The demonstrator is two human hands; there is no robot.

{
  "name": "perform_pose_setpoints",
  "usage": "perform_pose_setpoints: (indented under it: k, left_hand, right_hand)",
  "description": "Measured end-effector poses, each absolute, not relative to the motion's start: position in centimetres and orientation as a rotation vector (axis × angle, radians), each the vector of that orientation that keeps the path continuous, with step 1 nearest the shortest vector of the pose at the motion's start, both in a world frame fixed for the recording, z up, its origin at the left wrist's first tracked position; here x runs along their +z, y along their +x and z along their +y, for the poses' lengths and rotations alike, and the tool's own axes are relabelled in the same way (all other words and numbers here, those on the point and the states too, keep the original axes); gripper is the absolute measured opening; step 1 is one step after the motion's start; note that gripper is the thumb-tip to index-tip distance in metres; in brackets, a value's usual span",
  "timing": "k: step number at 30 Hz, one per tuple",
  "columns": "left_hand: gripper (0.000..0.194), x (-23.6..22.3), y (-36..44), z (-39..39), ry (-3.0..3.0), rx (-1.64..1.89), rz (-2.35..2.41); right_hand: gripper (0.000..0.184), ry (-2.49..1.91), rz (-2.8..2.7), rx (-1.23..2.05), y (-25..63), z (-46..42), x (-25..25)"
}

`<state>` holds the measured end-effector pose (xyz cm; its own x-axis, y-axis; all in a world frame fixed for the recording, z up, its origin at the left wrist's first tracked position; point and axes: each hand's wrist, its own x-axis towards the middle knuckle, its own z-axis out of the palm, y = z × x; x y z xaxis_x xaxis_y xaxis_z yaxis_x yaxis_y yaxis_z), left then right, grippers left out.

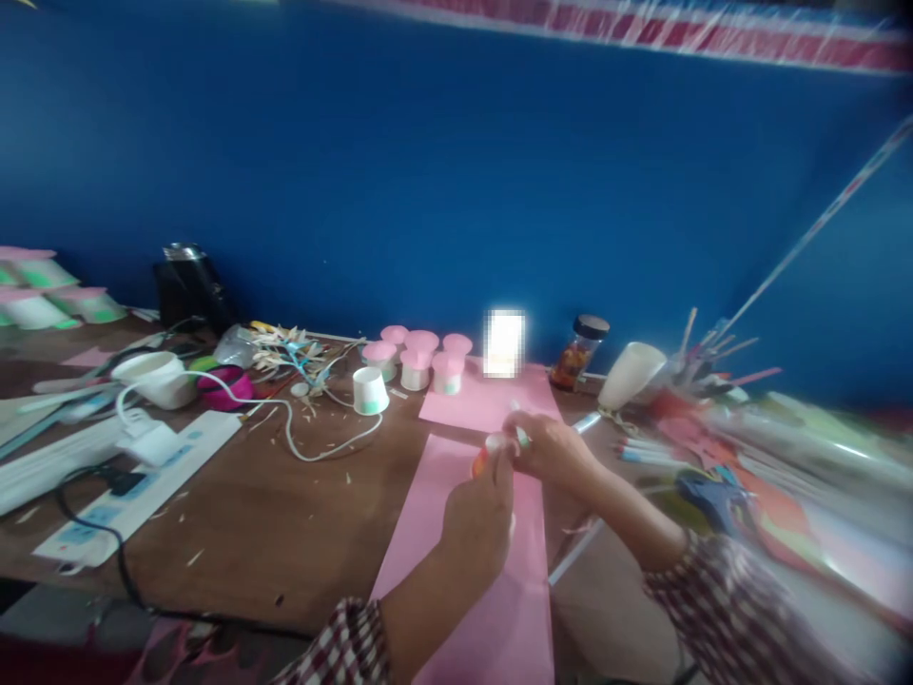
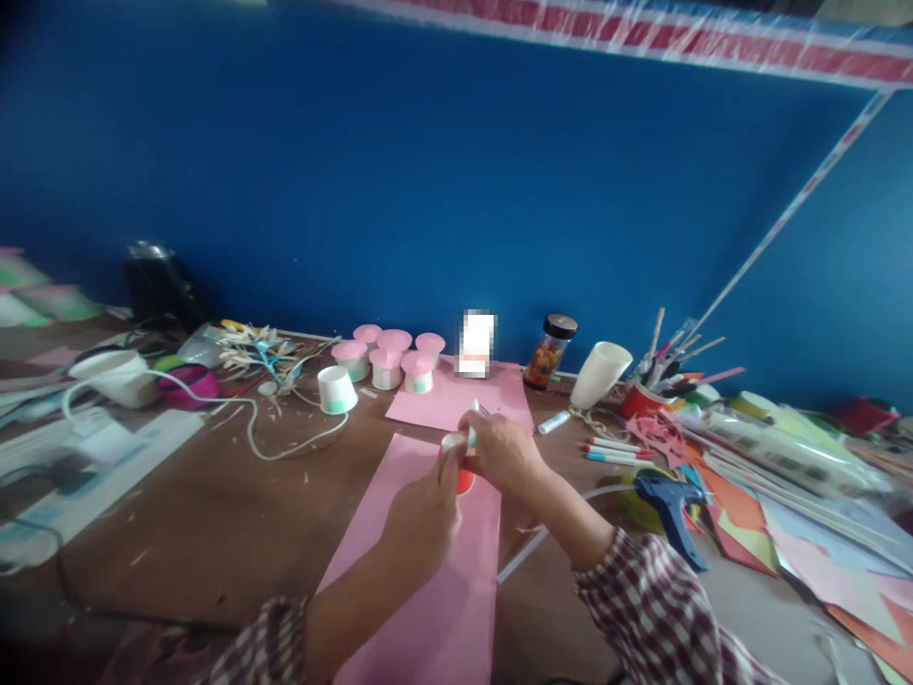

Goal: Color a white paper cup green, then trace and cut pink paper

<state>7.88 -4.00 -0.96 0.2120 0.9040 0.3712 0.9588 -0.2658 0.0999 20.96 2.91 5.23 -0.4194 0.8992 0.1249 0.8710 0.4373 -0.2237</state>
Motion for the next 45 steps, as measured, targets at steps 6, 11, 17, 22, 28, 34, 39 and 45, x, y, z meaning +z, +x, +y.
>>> perform_pose_setpoints:
  k: [6, 11, 17, 22, 28, 34, 39, 45]
  left_hand:
    - [0.063, -1.9, 8.6, -4.3, -2.099, -0.438, -1.714]
    - [0.059, -2.6, 8.6, -4.0, -2.054, -0.475, -1.670]
    - [0.050, -2.6, 8.2, -3.3, -2.051, -0.623, -1.596]
    - [0.043, -3.0, 7.8, -2.8, -2.064, -0.708, -1.534]
    - [0.052, -3.6, 7.6, -3.0, -2.114, -0.633, -1.542]
    - [0.055, -3.8, 7.8, -3.3, -2.183, -0.598, -1.596]
    - [0.053, -3.1, 7.8, -3.7, -2.212, -0.570, -1.614]
    - [0.054, -2.6, 7.6, -4.1, -2.289, -0.585, -1.670]
  right_hand:
    - [0.022, -1.570, -2.484, 0.214, 20.9, 2.8, 5.5]
    - [0.021, -1.559, -2.486, 0.207, 20.9, 2.7, 5.6]
    - [0.019, -1.552, -2.491, 0.215, 20.9, 2.5, 5.7]
    - [0.024, -1.553, -2.493, 0.273, 20.8, 2.4, 5.9]
    - [0.053, -1.460, -2.443, 0.467, 22.6, 2.4, 7.5]
    - [0.032, -1.300, -1.962, 0.649, 24.1, 5.9, 9.8]
    - [0.039, -1.280, -2.075, 0.724, 19.8, 7.9, 11.1]
    - [0.039, -1.328, -2.581, 0.711, 13.9, 8.3, 8.7]
